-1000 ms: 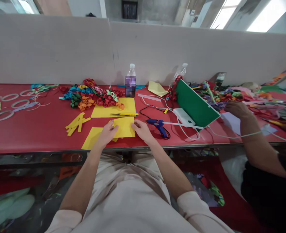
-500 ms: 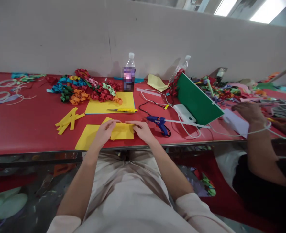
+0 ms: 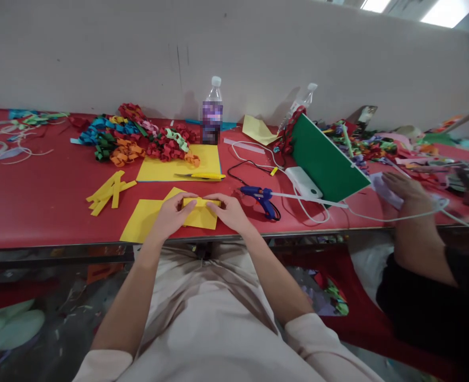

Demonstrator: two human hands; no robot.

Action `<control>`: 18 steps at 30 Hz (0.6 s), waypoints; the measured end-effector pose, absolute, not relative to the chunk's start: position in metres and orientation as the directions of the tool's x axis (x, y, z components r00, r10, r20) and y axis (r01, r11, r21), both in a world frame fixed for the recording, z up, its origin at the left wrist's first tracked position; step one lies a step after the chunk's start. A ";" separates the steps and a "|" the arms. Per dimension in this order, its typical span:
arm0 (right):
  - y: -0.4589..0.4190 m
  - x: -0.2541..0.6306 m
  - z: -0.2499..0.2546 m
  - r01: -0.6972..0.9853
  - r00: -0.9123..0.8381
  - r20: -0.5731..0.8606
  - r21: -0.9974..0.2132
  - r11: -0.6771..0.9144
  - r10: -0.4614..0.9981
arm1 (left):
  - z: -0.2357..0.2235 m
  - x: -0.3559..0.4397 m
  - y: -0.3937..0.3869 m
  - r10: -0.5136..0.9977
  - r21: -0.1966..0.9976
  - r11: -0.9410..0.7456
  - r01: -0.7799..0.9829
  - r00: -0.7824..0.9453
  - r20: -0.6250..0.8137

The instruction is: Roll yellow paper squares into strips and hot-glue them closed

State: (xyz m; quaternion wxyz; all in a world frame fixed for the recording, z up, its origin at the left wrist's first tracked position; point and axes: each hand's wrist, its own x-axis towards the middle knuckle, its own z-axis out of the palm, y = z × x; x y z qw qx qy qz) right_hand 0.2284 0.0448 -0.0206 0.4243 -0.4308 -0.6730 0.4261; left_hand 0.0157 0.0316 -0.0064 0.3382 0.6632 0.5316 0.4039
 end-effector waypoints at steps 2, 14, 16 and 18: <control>0.045 0.229 -0.021 0.229 -0.281 0.214 -0.932 0.281 0.936 | -0.008 0.016 0.032 0.980 0.898 -0.194 0.395 0.109 0.164; 0.048 0.227 -0.027 0.121 -0.236 0.168 -0.972 0.201 0.957 | -0.015 0.016 0.034 0.990 0.975 -0.103 0.197 0.111 0.082; 0.049 0.227 -0.028 0.103 -0.236 0.162 -0.976 0.191 0.958 | -0.013 0.016 0.033 0.992 0.972 -0.096 0.214 0.097 0.077; 0.048 0.228 -0.029 0.094 -0.239 0.162 -0.977 0.189 0.957 | -0.012 0.016 0.032 0.994 0.969 -0.090 0.231 0.079 0.073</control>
